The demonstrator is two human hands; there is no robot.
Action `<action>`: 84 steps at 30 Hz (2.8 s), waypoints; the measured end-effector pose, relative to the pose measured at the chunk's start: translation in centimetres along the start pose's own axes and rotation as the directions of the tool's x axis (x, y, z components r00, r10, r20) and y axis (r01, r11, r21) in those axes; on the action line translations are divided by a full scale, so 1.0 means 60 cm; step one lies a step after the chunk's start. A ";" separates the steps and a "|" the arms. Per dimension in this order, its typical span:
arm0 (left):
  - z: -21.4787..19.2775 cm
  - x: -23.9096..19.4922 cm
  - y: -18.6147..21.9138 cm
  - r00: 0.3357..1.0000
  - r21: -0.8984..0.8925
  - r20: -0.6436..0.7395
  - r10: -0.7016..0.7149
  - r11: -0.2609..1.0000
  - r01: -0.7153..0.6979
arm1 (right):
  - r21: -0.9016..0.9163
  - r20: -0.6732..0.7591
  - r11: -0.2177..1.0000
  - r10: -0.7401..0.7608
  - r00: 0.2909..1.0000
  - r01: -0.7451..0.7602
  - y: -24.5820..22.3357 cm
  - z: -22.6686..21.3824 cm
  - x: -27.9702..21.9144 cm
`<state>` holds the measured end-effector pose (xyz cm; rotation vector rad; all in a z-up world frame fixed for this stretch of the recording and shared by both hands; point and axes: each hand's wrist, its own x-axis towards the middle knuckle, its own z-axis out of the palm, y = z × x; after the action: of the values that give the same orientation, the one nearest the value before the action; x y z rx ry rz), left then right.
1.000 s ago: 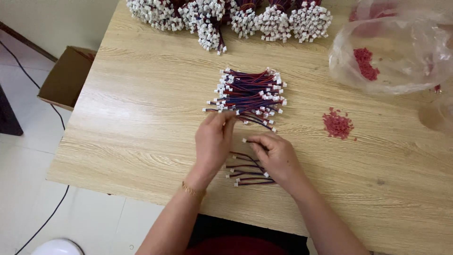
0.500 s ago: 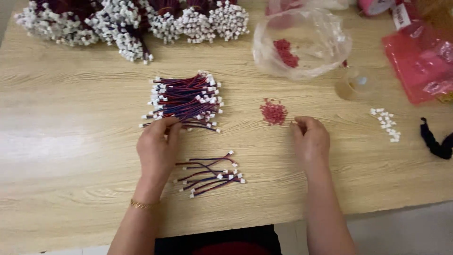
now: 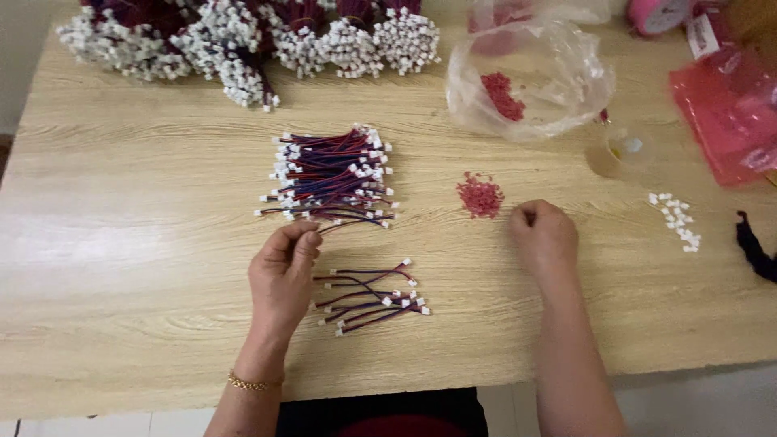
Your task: Assembling and bundling small electrical wire cables at a workstation
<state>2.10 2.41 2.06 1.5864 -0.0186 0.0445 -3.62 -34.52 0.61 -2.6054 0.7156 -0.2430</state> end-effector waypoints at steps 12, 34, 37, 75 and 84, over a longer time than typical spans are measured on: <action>0.031 -0.027 0.011 0.995 -0.151 0.057 -0.077 0.985 0.085 | 0.881 0.163 0.474 -0.299 0.940 -0.002 -0.232 0.031 -0.097; 0.030 -0.018 -0.016 0.966 -0.436 0.074 -0.249 0.863 0.256 | 0.813 0.182 0.575 -0.394 0.901 0.087 -0.343 0.017 -0.145; 0.031 -0.019 -0.018 0.966 -0.441 0.066 -0.248 0.861 0.252 | 0.681 0.007 0.626 -0.525 0.851 0.381 -0.344 0.014 -0.139; 0.028 -0.026 -0.016 0.931 -0.586 0.221 -0.291 0.723 0.365 | 0.827 0.232 0.552 -0.506 0.831 0.105 -0.313 0.044 -0.126; 0.023 -0.029 -0.015 0.936 -0.563 0.222 -0.275 0.747 0.353 | 0.776 0.253 0.620 -0.480 0.840 0.121 -0.326 0.033 -0.130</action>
<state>0.41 1.01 1.05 0.9328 0.1290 -0.3052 -0.97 -14.56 7.10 -1.8436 -0.0458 -0.0134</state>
